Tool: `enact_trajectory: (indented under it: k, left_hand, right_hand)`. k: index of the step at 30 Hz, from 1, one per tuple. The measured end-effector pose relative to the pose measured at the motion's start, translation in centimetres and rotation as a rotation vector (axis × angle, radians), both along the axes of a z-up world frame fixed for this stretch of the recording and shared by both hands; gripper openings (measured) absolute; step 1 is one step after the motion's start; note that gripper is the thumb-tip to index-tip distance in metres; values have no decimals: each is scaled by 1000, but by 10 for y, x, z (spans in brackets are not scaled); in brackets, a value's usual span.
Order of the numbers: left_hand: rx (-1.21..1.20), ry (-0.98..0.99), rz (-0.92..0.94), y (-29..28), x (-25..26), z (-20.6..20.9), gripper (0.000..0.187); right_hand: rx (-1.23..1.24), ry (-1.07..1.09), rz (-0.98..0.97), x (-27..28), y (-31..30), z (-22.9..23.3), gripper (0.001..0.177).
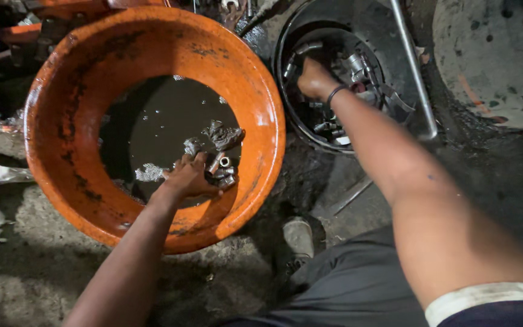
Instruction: The person washes various metal tools, including wrenches and sockets, in a large orange basin filled with dark soapy water. They scrub the tools by hand, rinse them in the water, and place the cleaned items into a black bucket nearby.
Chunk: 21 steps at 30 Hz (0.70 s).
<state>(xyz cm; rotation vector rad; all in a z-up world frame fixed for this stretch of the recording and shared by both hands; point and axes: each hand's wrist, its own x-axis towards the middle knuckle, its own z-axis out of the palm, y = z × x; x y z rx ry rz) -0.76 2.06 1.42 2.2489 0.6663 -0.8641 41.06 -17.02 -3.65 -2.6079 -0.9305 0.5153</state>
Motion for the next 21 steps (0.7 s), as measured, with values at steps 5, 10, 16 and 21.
enact_trajectory:
  k: [5, 10, 16, 21]
  left_hand:
    - [3, 27, -10, -1, 2, 3, 121]
    - [13, 65, -13, 1, 11, 0, 120]
    - [19, 55, -2, 0, 8, -5, 120]
    - [4, 51, 21, -1, 6, 4, 119]
  right_hand:
    - [-205, -312, 305, 7, -8, -58, 24]
    - [87, -89, -45, -2, -18, -67, 29]
    - [-219, -370, 271, 7, -28, -60, 26]
    - [458, -62, 192, -6, -17, 41, 54]
